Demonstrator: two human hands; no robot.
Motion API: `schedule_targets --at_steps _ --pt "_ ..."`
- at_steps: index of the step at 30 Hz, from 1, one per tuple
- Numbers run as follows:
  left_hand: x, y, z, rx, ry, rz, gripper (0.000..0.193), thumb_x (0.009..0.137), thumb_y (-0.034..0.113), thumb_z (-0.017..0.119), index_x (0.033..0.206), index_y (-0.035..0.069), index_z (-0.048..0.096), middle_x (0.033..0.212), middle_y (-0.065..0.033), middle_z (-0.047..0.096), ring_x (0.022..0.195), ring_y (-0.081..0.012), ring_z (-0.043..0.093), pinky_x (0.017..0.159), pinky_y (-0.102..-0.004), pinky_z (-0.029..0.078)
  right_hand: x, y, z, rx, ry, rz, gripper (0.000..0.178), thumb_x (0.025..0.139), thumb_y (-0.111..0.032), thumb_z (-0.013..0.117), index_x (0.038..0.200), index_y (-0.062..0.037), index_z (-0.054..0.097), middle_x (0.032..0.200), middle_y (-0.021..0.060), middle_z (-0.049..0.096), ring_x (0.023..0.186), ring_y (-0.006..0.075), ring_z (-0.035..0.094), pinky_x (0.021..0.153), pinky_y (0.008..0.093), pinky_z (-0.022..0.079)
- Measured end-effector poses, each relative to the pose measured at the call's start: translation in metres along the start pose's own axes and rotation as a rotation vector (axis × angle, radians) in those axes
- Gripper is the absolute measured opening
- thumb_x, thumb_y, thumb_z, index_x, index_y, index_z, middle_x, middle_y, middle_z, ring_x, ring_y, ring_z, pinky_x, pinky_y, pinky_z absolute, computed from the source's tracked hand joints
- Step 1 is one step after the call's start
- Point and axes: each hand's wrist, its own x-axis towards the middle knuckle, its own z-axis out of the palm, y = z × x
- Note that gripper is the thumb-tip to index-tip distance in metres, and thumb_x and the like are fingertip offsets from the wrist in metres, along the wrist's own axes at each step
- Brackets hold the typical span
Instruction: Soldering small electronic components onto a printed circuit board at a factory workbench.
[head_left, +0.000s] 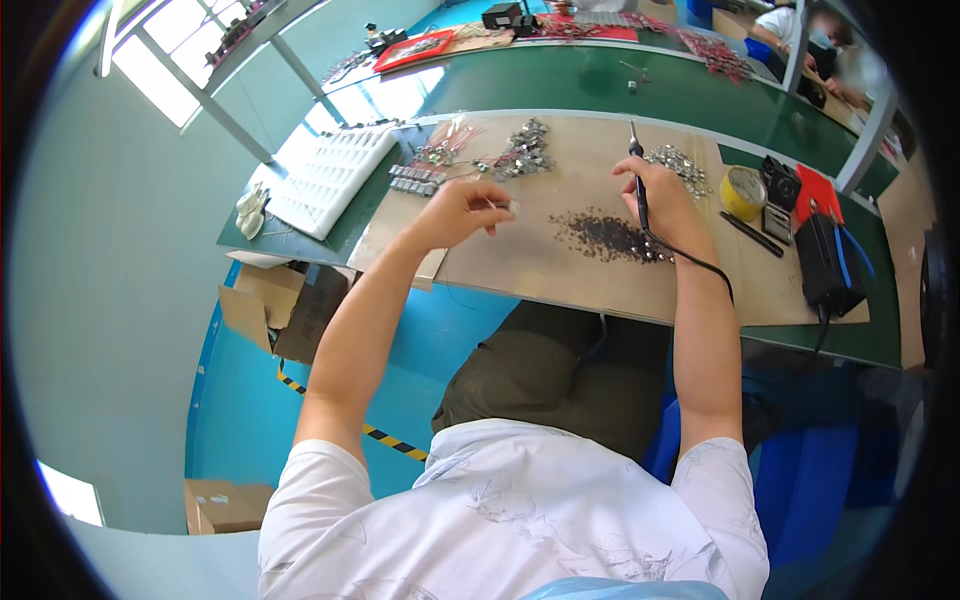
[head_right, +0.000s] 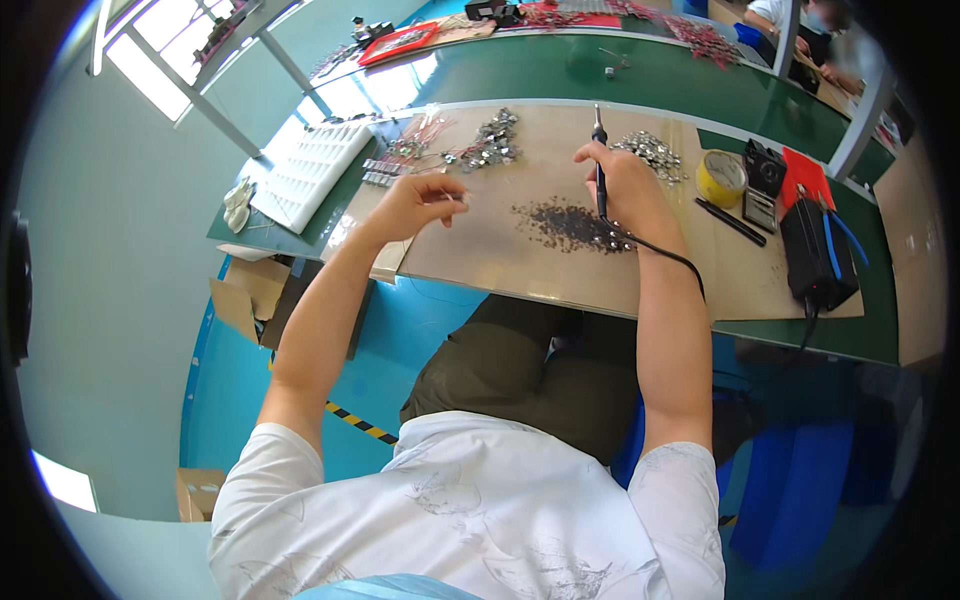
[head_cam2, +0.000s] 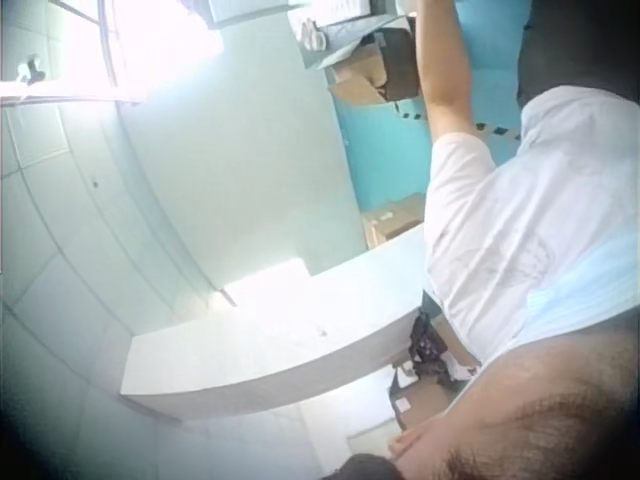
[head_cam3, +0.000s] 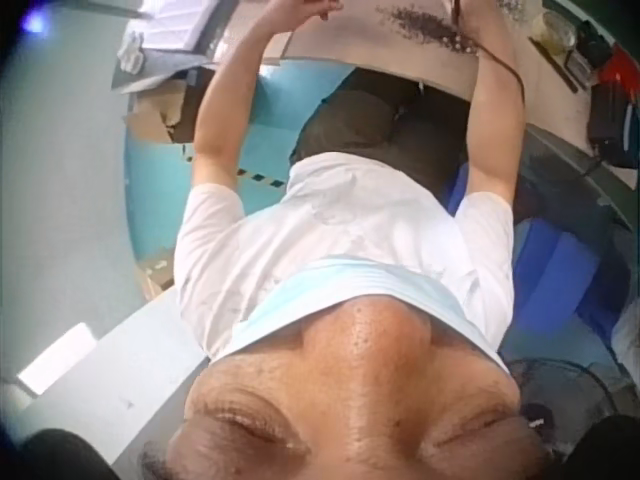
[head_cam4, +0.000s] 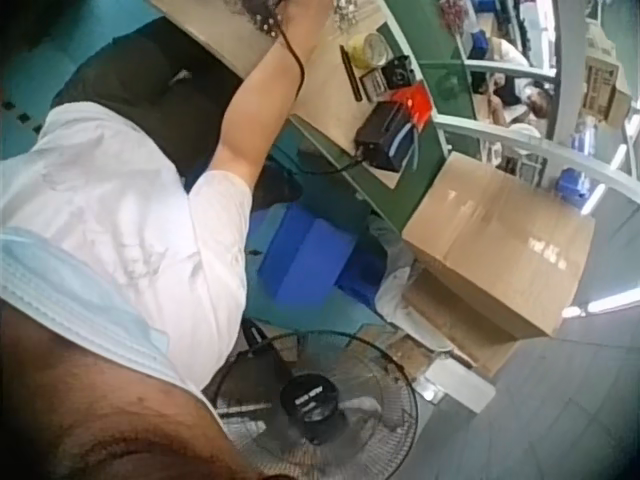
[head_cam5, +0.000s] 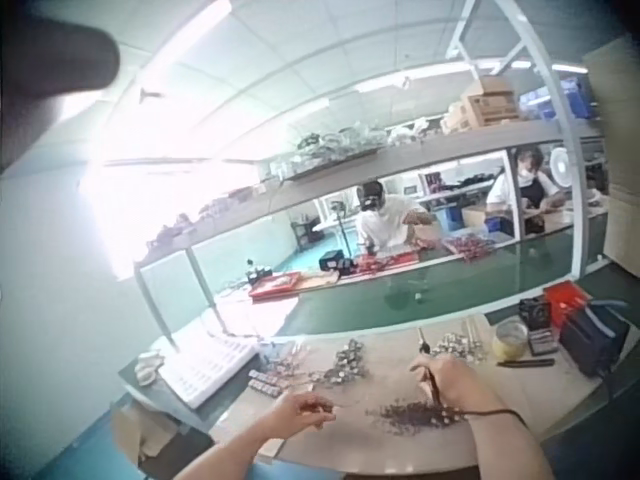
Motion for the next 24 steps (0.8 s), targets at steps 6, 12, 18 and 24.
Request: schedule_targets --at_steps 6,12,18,24 --pt "0.02 0.008 0.027 0.548 -0.333 0.29 0.027 0.09 0.014 0.079 0.114 0.003 0.075 0.104 -0.0144 0.07 0.085 -0.0285 0.07 0.077 -0.0401 0.056 -0.001 -0.002 -0.003 0.076 -0.039 0.051 0.035 0.083 0.004 0.071 0.116 -0.007 0.067 0.086 0.0131 0.073 0.079 0.0291 0.072 0.074 0.0377 0.056" --pt "0.041 0.033 0.018 0.508 -0.399 0.154 0.036 0.084 0.018 0.085 0.115 0.003 0.075 0.099 -0.0096 0.071 0.077 -0.0206 0.067 0.072 -0.0351 0.055 -0.002 0.003 0.002 0.097 -0.097 0.049 0.035 0.08 0.002 0.072 0.113 -0.0082 0.069 0.086 0.0121 0.074 0.08 0.029 0.074 0.075 0.0388 0.057" --pt "0.094 0.035 0.023 -0.092 -0.162 0.046 0.02 0.094 0.015 0.076 0.104 0.001 0.065 0.073 -0.0019 0.065 0.061 -0.0068 0.058 0.054 -0.0231 0.039 -0.001 -0.009 0.001 0.043 -0.08 0.024 0.035 0.08 0.001 0.072 0.112 -0.0125 0.068 0.083 0.011 0.071 0.08 0.0338 0.07 0.074 0.0434 0.056" --pt "0.139 0.009 0.059 -0.399 -0.15 0.025 0.013 0.098 0.012 0.07 0.097 0.001 0.063 0.069 -0.0022 0.066 0.058 -0.0059 0.057 0.051 -0.0233 0.04 0.001 -0.009 0.008 0.058 -0.143 0.101 0.033 0.08 0.001 0.072 0.111 -0.0125 0.069 0.082 0.0098 0.07 0.082 0.0321 0.069 0.074 0.0433 0.056"
